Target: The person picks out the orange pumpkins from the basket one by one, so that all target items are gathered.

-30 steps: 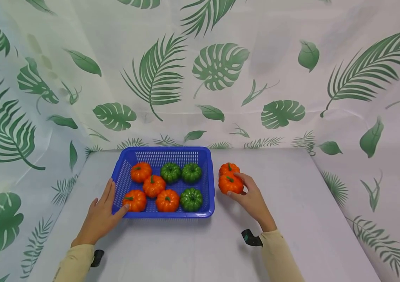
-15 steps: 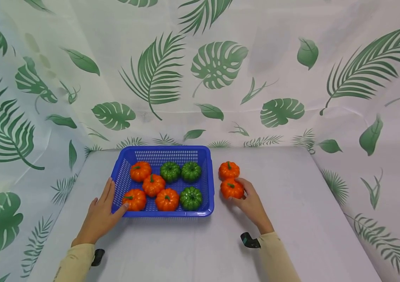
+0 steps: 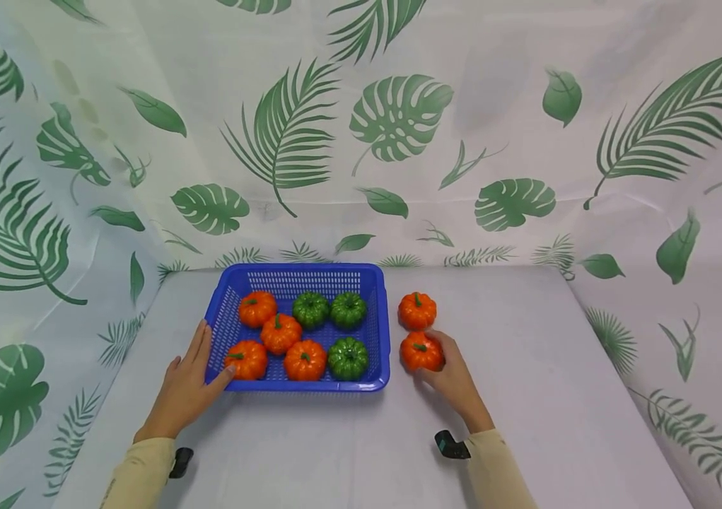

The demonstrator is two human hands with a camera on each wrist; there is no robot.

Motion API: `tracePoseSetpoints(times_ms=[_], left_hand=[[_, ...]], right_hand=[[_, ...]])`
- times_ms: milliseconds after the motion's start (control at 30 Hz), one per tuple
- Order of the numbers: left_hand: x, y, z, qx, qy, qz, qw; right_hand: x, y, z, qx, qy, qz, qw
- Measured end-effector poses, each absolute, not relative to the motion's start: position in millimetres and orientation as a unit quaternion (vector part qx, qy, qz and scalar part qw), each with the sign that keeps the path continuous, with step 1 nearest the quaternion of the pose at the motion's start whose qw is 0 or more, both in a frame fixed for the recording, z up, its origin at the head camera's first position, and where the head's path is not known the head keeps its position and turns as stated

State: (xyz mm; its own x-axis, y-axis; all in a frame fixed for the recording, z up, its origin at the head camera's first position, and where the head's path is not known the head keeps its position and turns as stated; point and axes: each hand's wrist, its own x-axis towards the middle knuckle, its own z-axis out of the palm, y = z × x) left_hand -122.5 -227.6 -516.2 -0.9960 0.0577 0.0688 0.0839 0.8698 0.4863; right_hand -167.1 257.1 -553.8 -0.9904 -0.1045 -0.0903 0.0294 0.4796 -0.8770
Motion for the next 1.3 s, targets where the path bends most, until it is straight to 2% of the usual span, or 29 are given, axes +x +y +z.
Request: tracePoseSetpoints(times_ms=[200,433,600,1067,1300], left_hand=[[-120.8,-227.0,-517.5,-0.033,-0.966,-0.254,0.023],[-119.2,-226.1,-517.0,-0.034,-0.965,-0.259,0.028],[-118.7,-226.5,-517.8,-0.036,-0.964,-0.261,0.027],[-123.1,-229.6,-520.9,-0.045,-0.962,-0.265,0.041],[-124.3,-229.7,-519.2,-0.043,-0.962,-0.265,0.040]], right_hand=[[-165.6,258.0,-544.1,-0.036,0.860,-0.508,0.045],[-168.4,256.3,-514.3,-0.055,0.852,-0.521,-0.012],[-172.1,248.2,-494.6,-0.078,0.838,-0.539,-0.027],[-194.3,191.8,-463.8,-0.187,0.824,-0.534,0.024],[-208.3,160.2,-448.9,-0.255,0.822,-0.504,0.079]])
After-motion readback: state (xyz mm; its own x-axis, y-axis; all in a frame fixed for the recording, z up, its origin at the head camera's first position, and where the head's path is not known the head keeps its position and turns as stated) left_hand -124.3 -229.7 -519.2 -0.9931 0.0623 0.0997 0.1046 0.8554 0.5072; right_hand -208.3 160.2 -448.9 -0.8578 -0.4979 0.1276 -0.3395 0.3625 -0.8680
